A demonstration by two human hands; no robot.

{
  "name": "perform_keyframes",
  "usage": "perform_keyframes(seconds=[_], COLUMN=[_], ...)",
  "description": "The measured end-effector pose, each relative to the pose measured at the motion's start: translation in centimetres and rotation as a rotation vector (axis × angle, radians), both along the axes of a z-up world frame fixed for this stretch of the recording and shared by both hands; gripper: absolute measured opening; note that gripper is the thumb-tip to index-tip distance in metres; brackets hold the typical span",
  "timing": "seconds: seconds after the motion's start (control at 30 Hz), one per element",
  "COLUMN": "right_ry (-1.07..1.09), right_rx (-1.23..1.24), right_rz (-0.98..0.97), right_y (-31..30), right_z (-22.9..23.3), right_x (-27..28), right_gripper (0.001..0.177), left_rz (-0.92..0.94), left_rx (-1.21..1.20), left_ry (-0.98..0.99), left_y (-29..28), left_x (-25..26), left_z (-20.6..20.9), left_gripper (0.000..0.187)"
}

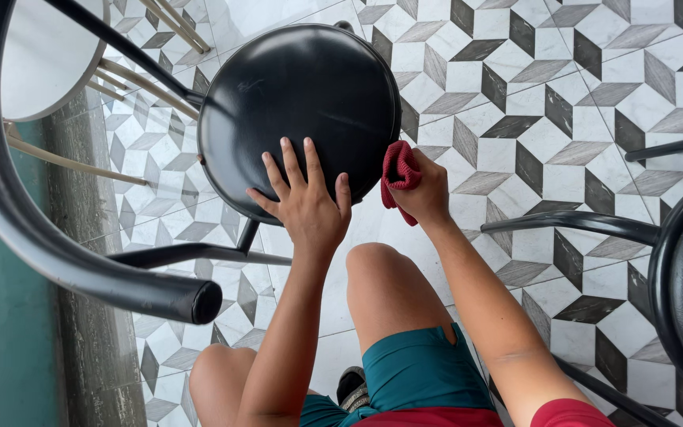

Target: The person kneels on the floor and wipes a black chair with a red cloth, cleaning the seat, armrests, and frame. They then move the chair and repeat the wiping process on another chair.

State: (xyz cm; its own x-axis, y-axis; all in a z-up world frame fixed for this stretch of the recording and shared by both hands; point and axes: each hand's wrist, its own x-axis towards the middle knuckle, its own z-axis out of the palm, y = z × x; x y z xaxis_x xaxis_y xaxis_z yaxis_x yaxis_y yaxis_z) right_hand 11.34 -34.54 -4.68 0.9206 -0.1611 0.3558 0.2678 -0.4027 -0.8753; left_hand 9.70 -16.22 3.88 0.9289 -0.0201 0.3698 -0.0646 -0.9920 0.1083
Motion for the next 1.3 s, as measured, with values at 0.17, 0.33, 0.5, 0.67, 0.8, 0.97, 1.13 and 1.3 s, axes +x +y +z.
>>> perform_keyframes(seconds=[0.17, 0.33, 0.5, 0.67, 0.8, 0.97, 1.13, 1.3], right_ry=[0.010, 0.067, 0.099, 0.225, 0.264, 0.543, 0.874, 1.002], right_rx=[0.040, 0.054, 0.229, 0.419, 0.479, 0.536, 0.819, 1.154], right_rz=[-0.032, -0.041, 0.077, 0.277, 0.358, 0.656, 0.670, 0.211], right_y=[2.2, 5.9, 11.7, 20.0, 25.8, 27.0, 20.1, 7.2], right_z=[0.3, 0.0, -0.1, 0.7, 1.6, 1.7, 0.0, -1.2], right_x=[1.5, 0.8, -4.6, -12.1, -16.5, -17.7, -15.8, -10.6], right_gripper=[0.030, 0.033, 0.036, 0.051, 0.050, 0.054, 0.058, 0.044], left_rz=[-0.016, -0.068, -0.079, -0.104, -0.242, -0.322, -0.335, -0.301], left_rx=[-0.038, -0.085, -0.183, -0.228, -0.299, -0.397, -0.359, -0.324], left_ry=[0.036, 0.104, 0.106, 0.087, 0.131, 0.118, 0.096, 0.123], left_y=[1.9, 6.2, 12.3, 19.5, 24.0, 25.7, 25.7, 25.6], left_x=[2.9, 4.5, 3.9, 3.0, 2.2, 1.1, 0.9, 1.0], left_z=[0.6, 1.4, 1.9, 2.7, 3.8, 5.1, 5.1, 4.6], left_gripper=[0.068, 0.073, 0.079, 0.084, 0.085, 0.084, 0.082, 0.081])
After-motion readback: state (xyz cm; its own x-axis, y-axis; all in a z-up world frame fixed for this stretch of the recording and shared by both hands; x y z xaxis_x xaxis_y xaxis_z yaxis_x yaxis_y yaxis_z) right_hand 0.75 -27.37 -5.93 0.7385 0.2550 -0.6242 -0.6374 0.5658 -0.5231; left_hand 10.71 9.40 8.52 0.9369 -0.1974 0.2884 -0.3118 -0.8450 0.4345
